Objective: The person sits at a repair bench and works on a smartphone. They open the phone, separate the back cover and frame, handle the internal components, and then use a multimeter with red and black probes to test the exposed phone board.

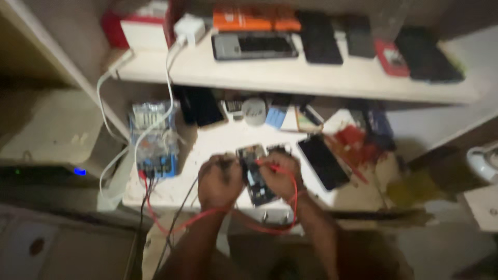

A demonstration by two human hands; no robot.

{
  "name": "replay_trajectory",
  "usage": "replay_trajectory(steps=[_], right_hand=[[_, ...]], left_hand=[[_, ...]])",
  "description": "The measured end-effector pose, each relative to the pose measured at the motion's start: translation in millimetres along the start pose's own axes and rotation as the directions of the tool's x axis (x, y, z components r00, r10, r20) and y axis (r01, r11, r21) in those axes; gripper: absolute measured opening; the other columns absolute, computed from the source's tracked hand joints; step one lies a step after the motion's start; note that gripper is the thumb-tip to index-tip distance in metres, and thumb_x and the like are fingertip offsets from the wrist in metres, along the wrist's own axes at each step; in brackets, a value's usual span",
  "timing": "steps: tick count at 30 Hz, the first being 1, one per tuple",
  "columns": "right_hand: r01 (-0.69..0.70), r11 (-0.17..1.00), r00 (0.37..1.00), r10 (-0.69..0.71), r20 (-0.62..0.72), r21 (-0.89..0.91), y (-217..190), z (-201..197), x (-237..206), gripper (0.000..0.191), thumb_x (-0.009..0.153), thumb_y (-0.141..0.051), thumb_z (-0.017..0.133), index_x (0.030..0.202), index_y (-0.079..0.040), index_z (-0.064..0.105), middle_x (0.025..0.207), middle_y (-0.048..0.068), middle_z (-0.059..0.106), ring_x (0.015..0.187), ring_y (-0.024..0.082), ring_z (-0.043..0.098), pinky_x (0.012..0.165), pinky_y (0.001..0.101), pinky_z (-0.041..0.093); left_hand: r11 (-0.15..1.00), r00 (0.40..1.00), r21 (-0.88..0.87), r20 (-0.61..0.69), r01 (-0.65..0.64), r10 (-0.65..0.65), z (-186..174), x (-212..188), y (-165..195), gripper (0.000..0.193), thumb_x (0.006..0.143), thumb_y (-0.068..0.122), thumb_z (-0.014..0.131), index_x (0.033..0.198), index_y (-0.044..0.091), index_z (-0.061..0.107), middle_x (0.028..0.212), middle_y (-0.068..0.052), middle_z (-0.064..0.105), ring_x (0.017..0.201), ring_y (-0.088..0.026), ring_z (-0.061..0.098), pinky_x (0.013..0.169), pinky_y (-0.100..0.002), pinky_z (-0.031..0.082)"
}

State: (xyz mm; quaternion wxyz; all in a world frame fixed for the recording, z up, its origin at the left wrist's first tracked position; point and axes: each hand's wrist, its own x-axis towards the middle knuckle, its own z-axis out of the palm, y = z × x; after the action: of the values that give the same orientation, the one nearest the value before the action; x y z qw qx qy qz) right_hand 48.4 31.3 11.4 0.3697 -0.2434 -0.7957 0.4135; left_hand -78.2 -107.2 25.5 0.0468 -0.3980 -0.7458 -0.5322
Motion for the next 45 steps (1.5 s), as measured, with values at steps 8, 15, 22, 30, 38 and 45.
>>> replay_trajectory(steps=[8,15,22,30,38,45], right_hand=[[0.078,0.997,0.997,-0.077,0.017,-0.03,-9.4,-3.9,4.8,0.009,0.081,-0.005,0.074,0.089,-0.006,0.077,0.075,0.005,0.075,0.066,0.009,0.068,0.061,0.0258,0.054],[0.19,0.982,0.981,-0.19,-0.022,-0.015,-19.4,-6.8,5.1,0.007,0.081,-0.006,0.072,0.088,-0.008,0.074,0.08,0.007,0.073,0.071,0.014,0.072,0.064,0.0288,0.056],[0.07,0.998,0.997,-0.07,0.013,0.0,-31.2,-16.5,6.5,0.009,0.08,-0.008,0.075,0.088,-0.01,0.076,0.078,0.008,0.075,0.069,0.018,0.073,0.063,0.0314,0.058],[0.111,0.993,0.993,-0.11,-0.043,0.04,-29.5,-19.7,8.8,0.006,0.08,-0.01,0.074,0.084,-0.008,0.076,0.081,0.01,0.075,0.076,0.021,0.076,0.068,0.0319,0.059],[0.079,0.996,0.996,-0.078,-0.041,0.046,-28.5,-16.2,8.2,0.006,0.081,-0.009,0.074,0.086,-0.007,0.077,0.078,0.011,0.075,0.07,0.019,0.075,0.064,0.0305,0.058],[0.139,0.989,0.988,-0.136,-0.068,0.05,-28.2,-14.4,6.8,0.005,0.08,-0.005,0.074,0.085,-0.007,0.075,0.075,0.01,0.074,0.066,0.017,0.073,0.061,0.0293,0.056]], left_hand=[[0.999,1.0,0.027,-0.012,0.023,-0.022,0.8,0.6,1.5,0.022,0.085,0.026,0.067,0.094,0.007,0.075,0.096,-0.016,0.073,0.092,-0.037,0.069,0.086,-0.047,0.054],[0.993,0.998,0.119,-0.057,0.002,0.005,4.3,-0.3,-0.3,0.025,0.087,0.03,0.071,0.093,0.005,0.074,0.098,-0.018,0.072,0.095,-0.04,0.067,0.087,-0.049,0.053],[0.995,0.996,0.056,0.011,-0.087,0.086,8.7,8.7,0.0,0.02,0.084,0.027,0.071,0.091,0.008,0.074,0.087,-0.012,0.075,0.085,-0.033,0.072,0.079,-0.043,0.056],[0.977,0.973,-0.131,0.139,-0.168,0.186,26.4,23.9,-12.8,0.013,0.085,0.02,0.069,0.093,0.013,0.075,0.087,-0.005,0.081,0.085,-0.02,0.078,0.083,-0.036,0.056],[0.977,0.996,0.197,0.056,-0.082,0.072,14.8,13.0,-0.8,0.014,0.083,0.024,0.073,0.086,0.013,0.082,0.087,-0.007,0.081,0.093,-0.026,0.077,0.087,-0.038,0.059],[0.983,0.987,0.093,0.01,0.16,-0.161,13.5,4.0,3.8,0.027,0.085,0.032,0.072,0.09,0.007,0.08,0.092,-0.012,0.078,0.092,-0.029,0.076,0.087,-0.038,0.058]])
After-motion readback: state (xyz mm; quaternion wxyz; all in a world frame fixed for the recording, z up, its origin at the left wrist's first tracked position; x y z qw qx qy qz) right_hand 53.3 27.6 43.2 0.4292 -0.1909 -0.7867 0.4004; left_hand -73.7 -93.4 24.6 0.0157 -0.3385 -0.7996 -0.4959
